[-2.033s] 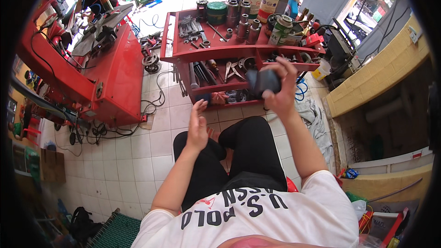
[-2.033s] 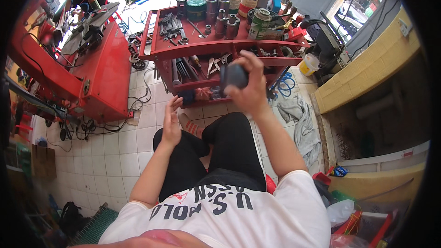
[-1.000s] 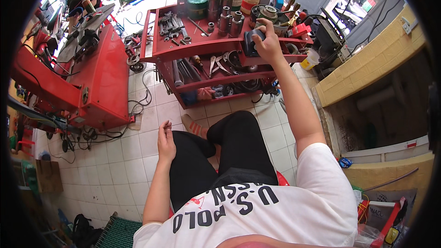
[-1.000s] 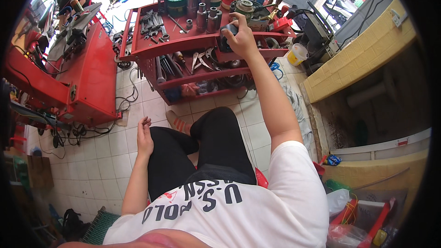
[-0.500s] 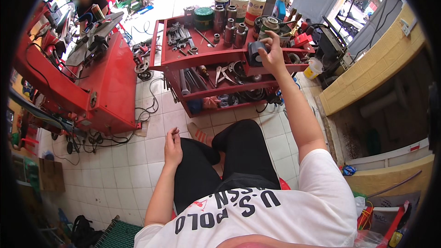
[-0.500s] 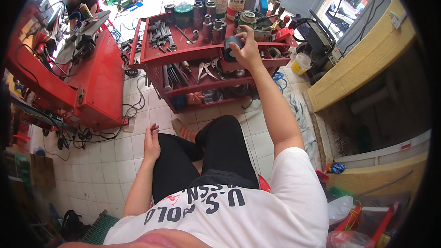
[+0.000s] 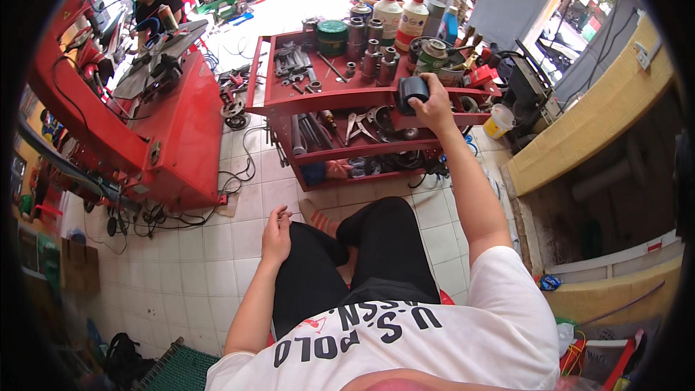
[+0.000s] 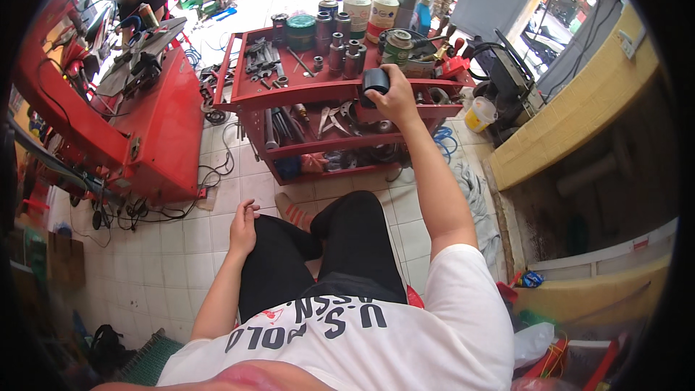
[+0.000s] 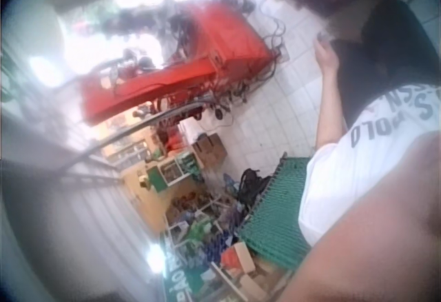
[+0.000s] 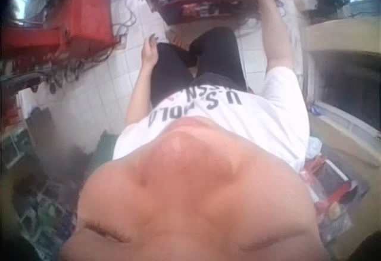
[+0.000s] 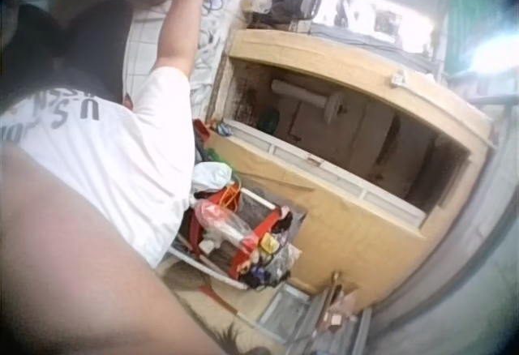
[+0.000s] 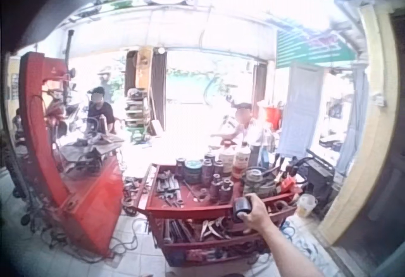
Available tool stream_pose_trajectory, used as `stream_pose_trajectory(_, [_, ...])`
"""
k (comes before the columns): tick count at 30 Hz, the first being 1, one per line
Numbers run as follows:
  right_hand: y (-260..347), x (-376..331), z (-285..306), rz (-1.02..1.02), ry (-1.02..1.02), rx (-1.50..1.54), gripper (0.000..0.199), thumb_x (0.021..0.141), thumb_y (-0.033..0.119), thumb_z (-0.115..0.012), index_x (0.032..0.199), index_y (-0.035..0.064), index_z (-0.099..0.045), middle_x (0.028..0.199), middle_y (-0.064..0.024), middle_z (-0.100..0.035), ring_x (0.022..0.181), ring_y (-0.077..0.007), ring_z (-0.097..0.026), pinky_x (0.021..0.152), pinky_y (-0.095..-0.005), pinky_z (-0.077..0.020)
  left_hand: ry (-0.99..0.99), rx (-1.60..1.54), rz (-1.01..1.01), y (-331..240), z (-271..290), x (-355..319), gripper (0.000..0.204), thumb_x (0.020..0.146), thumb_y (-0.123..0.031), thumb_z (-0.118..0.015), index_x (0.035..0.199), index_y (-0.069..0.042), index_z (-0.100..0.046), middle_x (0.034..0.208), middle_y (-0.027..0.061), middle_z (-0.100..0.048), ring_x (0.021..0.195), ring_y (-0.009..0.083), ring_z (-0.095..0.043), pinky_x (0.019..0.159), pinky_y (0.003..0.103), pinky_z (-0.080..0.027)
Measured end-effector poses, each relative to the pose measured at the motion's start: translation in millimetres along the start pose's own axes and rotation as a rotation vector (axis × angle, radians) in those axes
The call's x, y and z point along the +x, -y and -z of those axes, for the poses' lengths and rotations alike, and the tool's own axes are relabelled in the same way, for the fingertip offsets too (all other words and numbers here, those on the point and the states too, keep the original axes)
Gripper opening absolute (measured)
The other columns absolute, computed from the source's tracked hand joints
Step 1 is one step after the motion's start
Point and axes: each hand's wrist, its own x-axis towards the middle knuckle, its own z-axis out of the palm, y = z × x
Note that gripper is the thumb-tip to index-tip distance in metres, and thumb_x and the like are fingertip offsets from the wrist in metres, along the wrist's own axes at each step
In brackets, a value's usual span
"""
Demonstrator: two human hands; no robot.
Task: The person sits at a red tool cart and handles various small metal parts, including bolts, nuts, and a black cylindrical component. They pick up and examine the parts, then insert a white circular piece into the black component and secure it. The person continues to sort through bolts and nuts on the cart.
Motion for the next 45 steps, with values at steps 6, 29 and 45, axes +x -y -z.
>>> stream_pose_trajectory(6, [19.9, -5.5, 22.3, -0.042, 0.135, -0.112, 0.083, 0.064, 0.026, -0.098, 0.129, -0.0018, -0.053, 0.119, -0.0233, -0.062, 0.111, -0.0449, -0.063, 0.097, -0.0461, -0.0515, 0.052, 0.033, -0.022, 0.1, -4.0, 2.2, 0.044, 0.116, -0.037, -0.041, 0.139, -0.002, -0.056, 0.116, 0.0137, -0.073, 0.103, 0.0214, -0.070, 0.095, 0.035, -0.053])
stream_pose_trajectory(29, [13.7, 3.0, 11.7, -0.034, 0.111, -0.001, 0.081, 0.087, 0.053, -0.081, 0.143, 0.0057, -0.046, 0.119, -0.0283, -0.067, 0.112, -0.0494, -0.067, 0.095, -0.0492, -0.0530, 0.031, 0.039, -0.007, 4.2, 0.1, 1.9, 0.047, 0.113, -0.041, -0.045, 0.135, -0.003, -0.059, 0.116, 0.0197, -0.076, 0.109, 0.0320, -0.073, 0.096, 0.041, -0.054])
stream_pose_trajectory(45, [22.0, -0.9, 4.6, -0.134, 0.001, -0.017, 0.083, 0.092, 0.064, -0.071, 0.141, 0.0018, -0.048, 0.118, -0.0326, -0.068, 0.107, -0.0502, -0.068, 0.091, -0.0494, -0.0542, 0.034, 0.093, -0.019, -0.1, 0.8, 1.4, 0.046, 0.113, -0.040, -0.044, 0.134, -0.002, -0.060, 0.116, 0.0212, -0.076, 0.113, 0.0367, -0.072, 0.098, 0.043, -0.053])
